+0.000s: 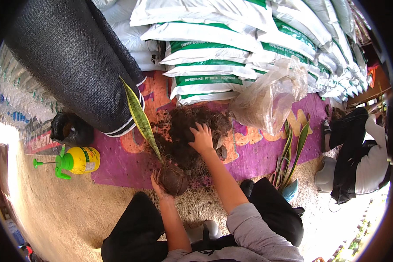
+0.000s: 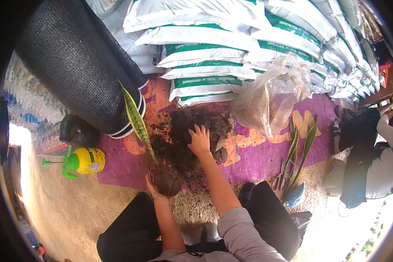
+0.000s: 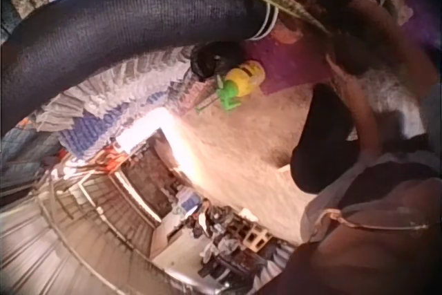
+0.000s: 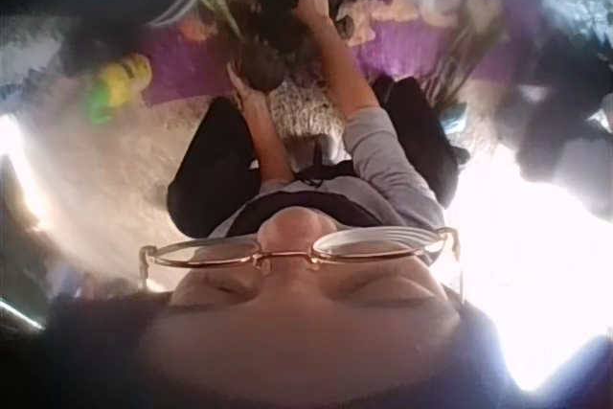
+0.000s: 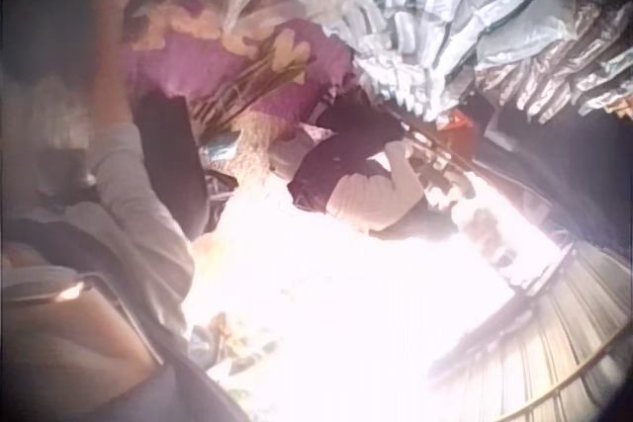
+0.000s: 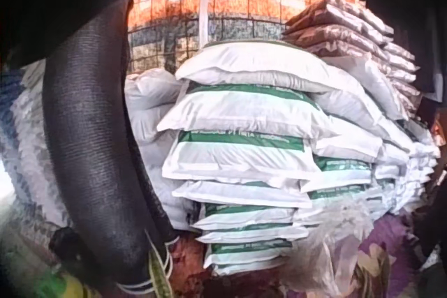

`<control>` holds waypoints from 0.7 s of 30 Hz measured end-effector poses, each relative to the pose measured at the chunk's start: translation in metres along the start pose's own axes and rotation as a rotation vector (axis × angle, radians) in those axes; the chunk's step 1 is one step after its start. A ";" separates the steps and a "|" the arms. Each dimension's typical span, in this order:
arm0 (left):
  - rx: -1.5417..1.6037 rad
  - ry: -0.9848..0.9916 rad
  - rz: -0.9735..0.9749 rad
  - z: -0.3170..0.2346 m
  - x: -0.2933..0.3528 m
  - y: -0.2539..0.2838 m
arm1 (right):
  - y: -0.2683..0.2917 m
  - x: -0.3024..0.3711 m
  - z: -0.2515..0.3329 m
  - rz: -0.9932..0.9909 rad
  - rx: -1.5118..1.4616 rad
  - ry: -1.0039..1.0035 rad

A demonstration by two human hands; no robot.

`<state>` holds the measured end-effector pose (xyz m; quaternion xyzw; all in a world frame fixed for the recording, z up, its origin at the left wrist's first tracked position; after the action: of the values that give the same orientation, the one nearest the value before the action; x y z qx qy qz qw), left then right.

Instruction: The person sits on the floor and packs soil around the root ball of a small potted plant. They repeatedly add soil and press it down by hand to secure the plant in place.

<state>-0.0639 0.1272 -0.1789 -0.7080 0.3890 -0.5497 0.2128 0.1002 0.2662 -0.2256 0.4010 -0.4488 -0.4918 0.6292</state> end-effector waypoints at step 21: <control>0.087 0.022 0.071 0.007 0.015 -0.013 | 0.042 0.037 -0.067 -0.046 -1.098 -0.291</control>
<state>-0.0519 0.1221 -0.1622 -0.6777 0.3918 -0.5659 0.2587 0.1790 0.2425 -0.1984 -0.0472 -0.2004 -0.7166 0.6664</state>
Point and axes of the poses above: each hand's wrist, its own x-axis away from the middle knuckle, its own y-axis out of the back of the hand, z = x × y, the point moved 7 cm from there along -x, towards the middle knuckle, and after that the axes turned 7 degrees about x, right-handed, at the moved point
